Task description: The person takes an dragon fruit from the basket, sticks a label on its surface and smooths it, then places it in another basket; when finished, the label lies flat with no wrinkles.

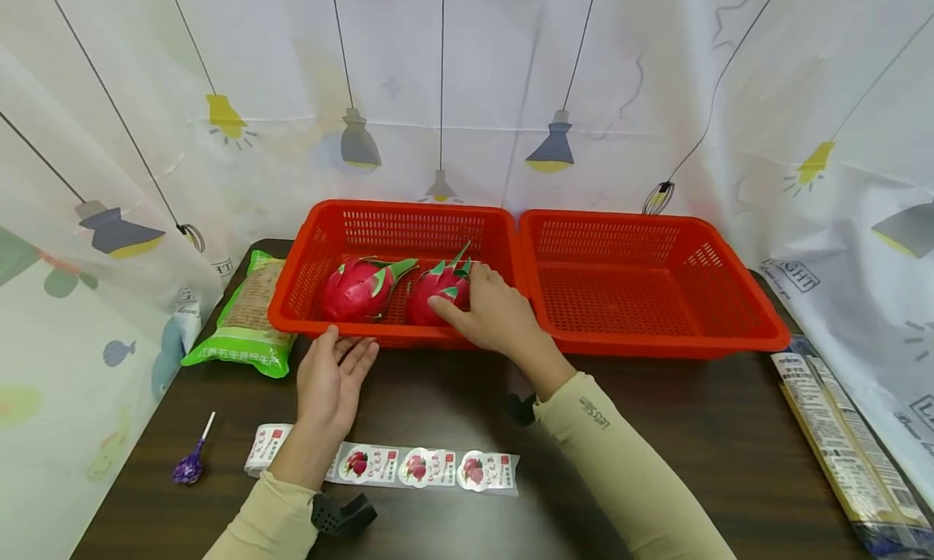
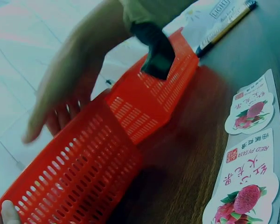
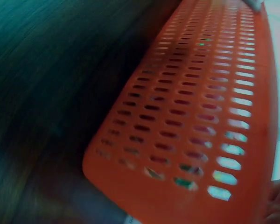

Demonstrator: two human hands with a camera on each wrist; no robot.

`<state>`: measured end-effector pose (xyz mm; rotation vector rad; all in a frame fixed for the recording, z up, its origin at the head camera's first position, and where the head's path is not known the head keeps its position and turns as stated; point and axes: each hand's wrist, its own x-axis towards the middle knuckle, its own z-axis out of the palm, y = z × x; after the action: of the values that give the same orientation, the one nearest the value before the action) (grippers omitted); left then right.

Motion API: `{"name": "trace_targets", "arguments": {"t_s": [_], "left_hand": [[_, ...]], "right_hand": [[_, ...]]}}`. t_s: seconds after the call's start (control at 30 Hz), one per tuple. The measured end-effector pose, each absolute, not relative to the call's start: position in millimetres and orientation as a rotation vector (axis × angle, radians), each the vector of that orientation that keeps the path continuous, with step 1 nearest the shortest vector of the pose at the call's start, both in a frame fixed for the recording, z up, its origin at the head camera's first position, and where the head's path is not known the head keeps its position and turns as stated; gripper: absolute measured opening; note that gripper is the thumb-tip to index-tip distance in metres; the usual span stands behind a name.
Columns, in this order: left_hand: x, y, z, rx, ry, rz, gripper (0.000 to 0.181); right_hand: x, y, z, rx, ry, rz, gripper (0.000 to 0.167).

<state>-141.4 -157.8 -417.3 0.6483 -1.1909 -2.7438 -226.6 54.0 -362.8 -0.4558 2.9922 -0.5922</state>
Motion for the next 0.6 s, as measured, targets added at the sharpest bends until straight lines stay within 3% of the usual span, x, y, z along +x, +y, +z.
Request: {"name": "trace_targets", "arguments": {"t_s": [0.4,0.6], "left_hand": [[-141,-155,-418,0.650,-1.220,-2.737,0.021],[-140,-156,-418,0.637,-1.217,-2.740,0.023]], "right_hand": [[-258,29,-384,-0.170,2.885,-0.501,0.108],[-268,20,-385,-0.170,2.845,-0.530,0.100]]}}
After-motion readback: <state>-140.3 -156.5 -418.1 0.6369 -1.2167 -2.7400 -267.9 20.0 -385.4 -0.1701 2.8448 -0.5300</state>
